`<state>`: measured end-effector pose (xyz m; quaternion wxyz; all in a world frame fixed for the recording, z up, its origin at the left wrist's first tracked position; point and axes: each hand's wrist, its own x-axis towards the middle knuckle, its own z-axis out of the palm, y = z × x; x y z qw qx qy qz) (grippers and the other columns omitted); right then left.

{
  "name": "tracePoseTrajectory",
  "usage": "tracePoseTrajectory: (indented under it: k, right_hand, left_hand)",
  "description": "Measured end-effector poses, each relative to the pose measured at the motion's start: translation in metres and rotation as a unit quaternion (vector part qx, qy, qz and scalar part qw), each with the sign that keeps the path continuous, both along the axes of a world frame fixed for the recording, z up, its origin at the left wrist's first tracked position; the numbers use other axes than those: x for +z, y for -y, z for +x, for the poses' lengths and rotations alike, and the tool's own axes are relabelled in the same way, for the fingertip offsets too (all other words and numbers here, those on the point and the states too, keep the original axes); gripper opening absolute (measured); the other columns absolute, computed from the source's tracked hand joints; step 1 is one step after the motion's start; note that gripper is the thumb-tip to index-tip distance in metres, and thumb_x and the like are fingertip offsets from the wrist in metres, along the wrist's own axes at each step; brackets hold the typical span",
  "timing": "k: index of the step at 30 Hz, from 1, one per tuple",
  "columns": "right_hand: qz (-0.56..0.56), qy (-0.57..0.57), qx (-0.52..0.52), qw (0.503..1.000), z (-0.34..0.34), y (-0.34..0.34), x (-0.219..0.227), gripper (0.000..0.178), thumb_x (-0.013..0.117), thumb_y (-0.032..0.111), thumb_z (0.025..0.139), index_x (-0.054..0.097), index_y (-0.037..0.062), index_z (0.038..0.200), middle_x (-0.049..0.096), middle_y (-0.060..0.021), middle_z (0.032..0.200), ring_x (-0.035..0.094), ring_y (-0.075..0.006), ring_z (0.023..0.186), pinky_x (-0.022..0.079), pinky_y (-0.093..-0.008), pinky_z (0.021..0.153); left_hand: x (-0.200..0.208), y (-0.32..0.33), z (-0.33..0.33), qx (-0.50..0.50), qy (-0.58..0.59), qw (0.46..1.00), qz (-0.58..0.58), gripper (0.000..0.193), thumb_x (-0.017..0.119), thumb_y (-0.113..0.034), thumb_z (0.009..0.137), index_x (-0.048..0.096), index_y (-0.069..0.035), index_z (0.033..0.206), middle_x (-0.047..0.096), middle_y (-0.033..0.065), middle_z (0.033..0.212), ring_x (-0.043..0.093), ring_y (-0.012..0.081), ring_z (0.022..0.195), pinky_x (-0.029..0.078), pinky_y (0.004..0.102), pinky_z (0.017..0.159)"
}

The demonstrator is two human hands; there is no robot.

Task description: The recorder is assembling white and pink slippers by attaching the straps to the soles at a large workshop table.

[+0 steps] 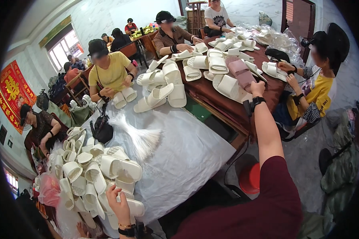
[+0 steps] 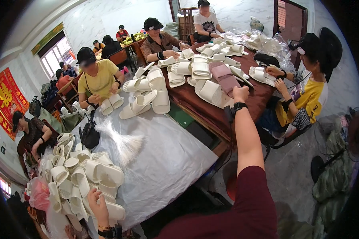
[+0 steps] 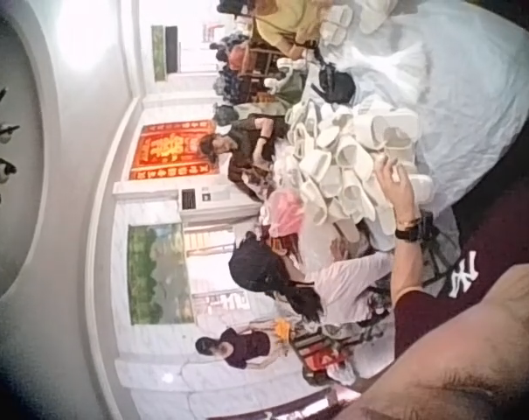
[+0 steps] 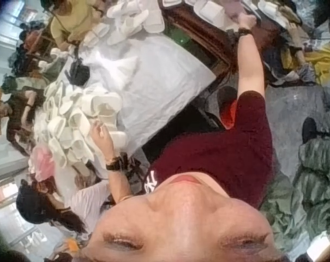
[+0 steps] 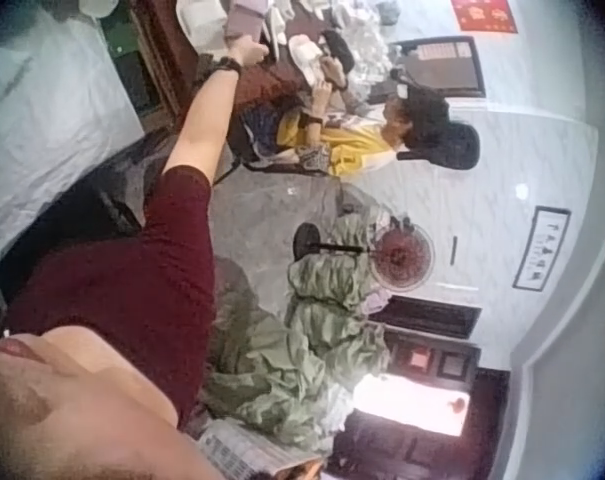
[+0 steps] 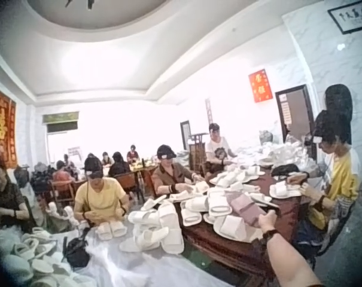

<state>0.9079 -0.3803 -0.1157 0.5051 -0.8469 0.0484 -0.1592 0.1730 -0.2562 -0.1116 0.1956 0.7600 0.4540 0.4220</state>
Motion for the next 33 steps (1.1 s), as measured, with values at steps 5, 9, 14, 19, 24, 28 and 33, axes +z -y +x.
tracePoseTrajectory:
  k: [5,9,14,19,24,28,33]
  right_hand:
    - [-0.037,-0.124,0.039,0.991,0.025,0.0,-0.01,0.066,0.066,0.03,0.072,0.047,-0.0028,0.126,0.054,-0.0246,0.126,0.053,-0.0401,0.116,0.042,-0.0431,0.1]
    - [-0.082,-0.171,0.026,0.981,0.047,0.011,-0.039,0.064,0.068,0.031,0.072,0.052,-0.0059,0.122,0.059,-0.0174,0.124,0.056,-0.0379,0.114,0.044,-0.0395,0.096]
    - [0.146,-0.034,0.097,0.984,0.073,0.034,-0.054,0.039,0.074,0.02,0.067,0.067,-0.0109,0.091,0.068,-0.0165,0.09,0.064,-0.0251,0.078,0.049,-0.0353,0.071]
    - [0.356,0.068,0.086,0.928,0.011,0.041,0.004,0.03,0.067,0.009,0.077,0.062,-0.0049,0.103,0.065,-0.0081,0.095,0.062,-0.0198,0.081,0.05,-0.0331,0.069]
    - [0.538,-0.002,0.284,0.793,-0.09,0.036,0.006,0.011,0.06,0.01,0.087,0.061,0.008,0.097,0.06,0.0015,0.08,0.056,-0.0127,0.066,0.047,-0.0287,0.06]
    - [0.568,-0.158,0.432,0.682,-0.248,0.006,-0.012,0.027,0.055,0.0,0.089,0.053,0.0039,0.116,0.062,-0.0045,0.108,0.062,-0.0189,0.099,0.053,-0.0354,0.08]
    - [0.494,-0.394,0.562,0.534,-0.392,0.006,-0.076,0.034,0.059,0.009,0.09,0.05,0.0027,0.123,0.06,-0.0072,0.114,0.06,-0.019,0.104,0.049,-0.0356,0.092]
  left_hand:
    - [-0.007,0.005,-0.008,0.018,0.026,0.998,-0.049,0.013,0.057,0.001,0.078,0.059,0.0,0.091,0.056,0.0135,0.113,0.053,0.0245,0.1,0.043,0.0321,0.08]
    - [-0.01,0.011,-0.015,0.018,0.037,0.998,-0.055,0.013,0.057,0.001,0.078,0.06,-0.001,0.091,0.055,0.0133,0.113,0.053,0.0238,0.1,0.043,0.0318,0.08]
    - [-0.015,0.01,-0.004,-0.013,0.018,0.998,-0.052,0.012,0.059,-0.001,0.079,0.061,-0.001,0.09,0.059,0.0117,0.107,0.057,0.0223,0.093,0.046,0.0307,0.077]
    - [-0.007,0.017,0.01,-0.035,0.032,0.996,-0.076,0.012,0.06,0.0,0.08,0.062,0.0,0.091,0.061,0.0114,0.104,0.059,0.0202,0.089,0.049,0.0294,0.075]
    - [-0.02,0.02,0.057,-0.119,0.065,0.983,-0.127,0.015,0.061,0.0,0.081,0.063,-0.001,0.095,0.062,0.0109,0.104,0.06,0.0191,0.092,0.05,0.0283,0.076]
    - [-0.024,0.04,0.109,-0.222,0.049,0.944,-0.239,0.032,0.065,-0.006,0.083,0.057,-0.002,0.114,0.061,0.0102,0.107,0.06,0.0204,0.101,0.051,0.0302,0.082]
    - [-0.052,0.067,0.153,-0.285,0.165,0.888,-0.32,0.05,0.064,-0.008,0.086,0.043,-0.002,0.13,0.056,0.0115,0.119,0.056,0.0201,0.109,0.047,0.032,0.09]
